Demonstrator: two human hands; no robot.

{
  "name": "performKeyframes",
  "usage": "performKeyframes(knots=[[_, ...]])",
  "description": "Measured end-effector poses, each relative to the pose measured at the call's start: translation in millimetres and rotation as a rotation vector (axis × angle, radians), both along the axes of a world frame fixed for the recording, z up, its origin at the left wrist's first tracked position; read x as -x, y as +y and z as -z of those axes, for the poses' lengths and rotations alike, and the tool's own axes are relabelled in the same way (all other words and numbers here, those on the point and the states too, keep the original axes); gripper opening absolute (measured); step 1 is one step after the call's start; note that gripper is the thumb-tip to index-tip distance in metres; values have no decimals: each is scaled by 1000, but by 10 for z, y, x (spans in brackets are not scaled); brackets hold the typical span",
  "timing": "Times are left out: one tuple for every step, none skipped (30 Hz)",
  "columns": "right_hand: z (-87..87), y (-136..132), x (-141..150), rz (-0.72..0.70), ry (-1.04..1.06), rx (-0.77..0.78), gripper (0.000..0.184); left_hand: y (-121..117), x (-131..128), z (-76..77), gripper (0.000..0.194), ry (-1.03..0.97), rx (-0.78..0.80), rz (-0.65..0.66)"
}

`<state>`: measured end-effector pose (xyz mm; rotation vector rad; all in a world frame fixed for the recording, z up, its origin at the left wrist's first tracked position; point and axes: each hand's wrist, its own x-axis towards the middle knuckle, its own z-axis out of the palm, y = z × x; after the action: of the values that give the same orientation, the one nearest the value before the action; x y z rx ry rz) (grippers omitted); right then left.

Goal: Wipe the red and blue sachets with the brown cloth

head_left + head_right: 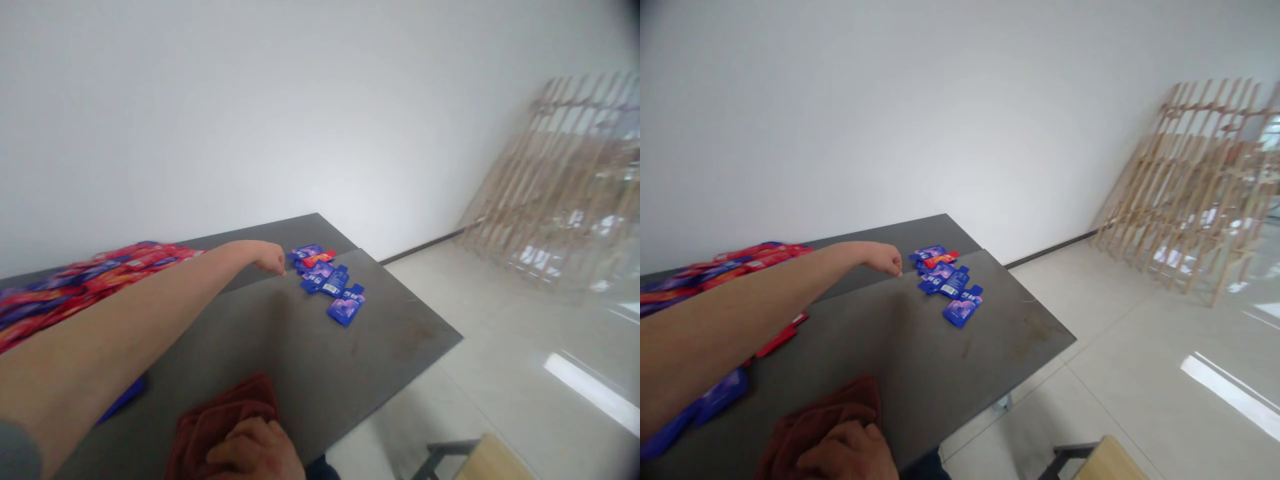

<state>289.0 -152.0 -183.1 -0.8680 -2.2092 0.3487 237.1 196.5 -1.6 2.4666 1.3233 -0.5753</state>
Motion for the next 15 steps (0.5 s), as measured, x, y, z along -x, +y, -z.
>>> performKeyframes(knots=[[-27, -30, -24, 1, 46, 6, 21, -68, 242, -63, 34, 5, 2, -35], [-59, -63, -53, 3, 99, 15, 23, -154, 506, -136, 37, 8, 2, -77], [-94, -95, -87, 1, 150, 29, 26, -259, 788, -216, 40, 9, -1, -125], [-131, -122, -125, 6, 195, 47, 30, -385, 1082, -299, 42, 11, -4, -178], [-166, -143, -164, 5, 217, 63, 35, -532, 1383, -381, 42, 12, -5, -234], [-198, -156, -203, 2, 217, 75, 41, -701, 1685, -456, 42, 14, -4, -293], [-224, -163, -238, -7, 203, 75, 46, -889, 1981, -521, 42, 17, 0, -354], [-243, -165, -269, -19, 181, 65, 50, -1091, 2266, -574, 42, 20, 7, -416], [-255, -164, -294, -26, 159, 50, 52, -1304, 2535, -611, 43, 22, 19, -480], [-259, -160, -314, -29, 140, 34, 52, -1519, 2787, -632, 45, 23, 33, -547], [-256, -156, -329, -29, 123, 19, 52, -1732, 3020, -638, 49, 22, 54, -615], [-247, -150, -343, -31, 104, 5, 52, -1935, 3232, -629, 53, 18, 77, -683], [-234, -142, -355, -35, 82, -9, 52, -2125, 3423, -608, 57, 9, 97, -745], [-218, -132, -367, -40, 58, -24, 53, -2298, 3595, -576, 60, 0, 115, -801], [-200, -120, -379, -50, 32, -42, 54, -2453, 3747, -535, 62, -14, 123, -848]])
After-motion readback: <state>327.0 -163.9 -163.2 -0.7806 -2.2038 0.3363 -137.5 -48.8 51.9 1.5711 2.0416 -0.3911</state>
